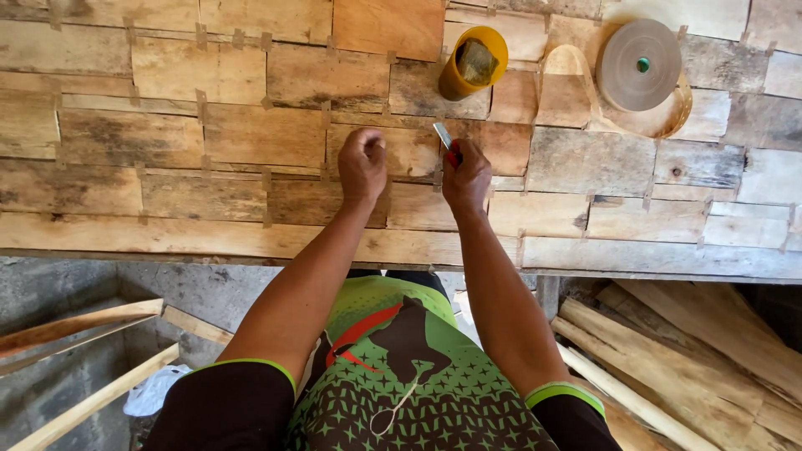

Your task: The person is trimming and fitting small pieces of wood veneer onto a larger wooden surface using a utility knife and tape.

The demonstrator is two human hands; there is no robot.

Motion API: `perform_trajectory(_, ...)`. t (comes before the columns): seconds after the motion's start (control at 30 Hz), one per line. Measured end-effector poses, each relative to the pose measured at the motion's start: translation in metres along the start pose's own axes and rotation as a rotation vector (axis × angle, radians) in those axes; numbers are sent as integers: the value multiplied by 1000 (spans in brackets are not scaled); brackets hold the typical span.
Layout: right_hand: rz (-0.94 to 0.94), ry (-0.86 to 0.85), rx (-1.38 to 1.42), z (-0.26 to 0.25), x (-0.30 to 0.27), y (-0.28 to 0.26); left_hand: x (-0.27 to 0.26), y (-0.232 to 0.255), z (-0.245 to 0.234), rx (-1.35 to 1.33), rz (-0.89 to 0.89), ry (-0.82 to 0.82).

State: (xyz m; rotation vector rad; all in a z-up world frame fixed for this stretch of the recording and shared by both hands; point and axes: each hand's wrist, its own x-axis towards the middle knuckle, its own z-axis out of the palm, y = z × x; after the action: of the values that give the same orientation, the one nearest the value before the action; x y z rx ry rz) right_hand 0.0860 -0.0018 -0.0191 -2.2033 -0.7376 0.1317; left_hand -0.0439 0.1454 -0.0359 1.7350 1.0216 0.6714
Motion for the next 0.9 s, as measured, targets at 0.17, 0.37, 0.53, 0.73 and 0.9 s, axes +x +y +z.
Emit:
perform_trajectory(0.17,-124,-75,-281,10,0,-3,-8,8,-9,286,156,-412)
perform_trajectory(0.37,-129,-171,-434,14,8,8,-10,-5,8,406,457,-484)
perform_trajectory(0.53,70,-73,-179,-10,-10,4,-4,-7,9,516,525,-574)
perform_trajectory(0.73,454,-15,172,-12,-75,0,-10,15,8,680,716,-559)
perform_trajectory(0.9,623,119,555,-7,-113,-21,-62,25,20,77,189,-719)
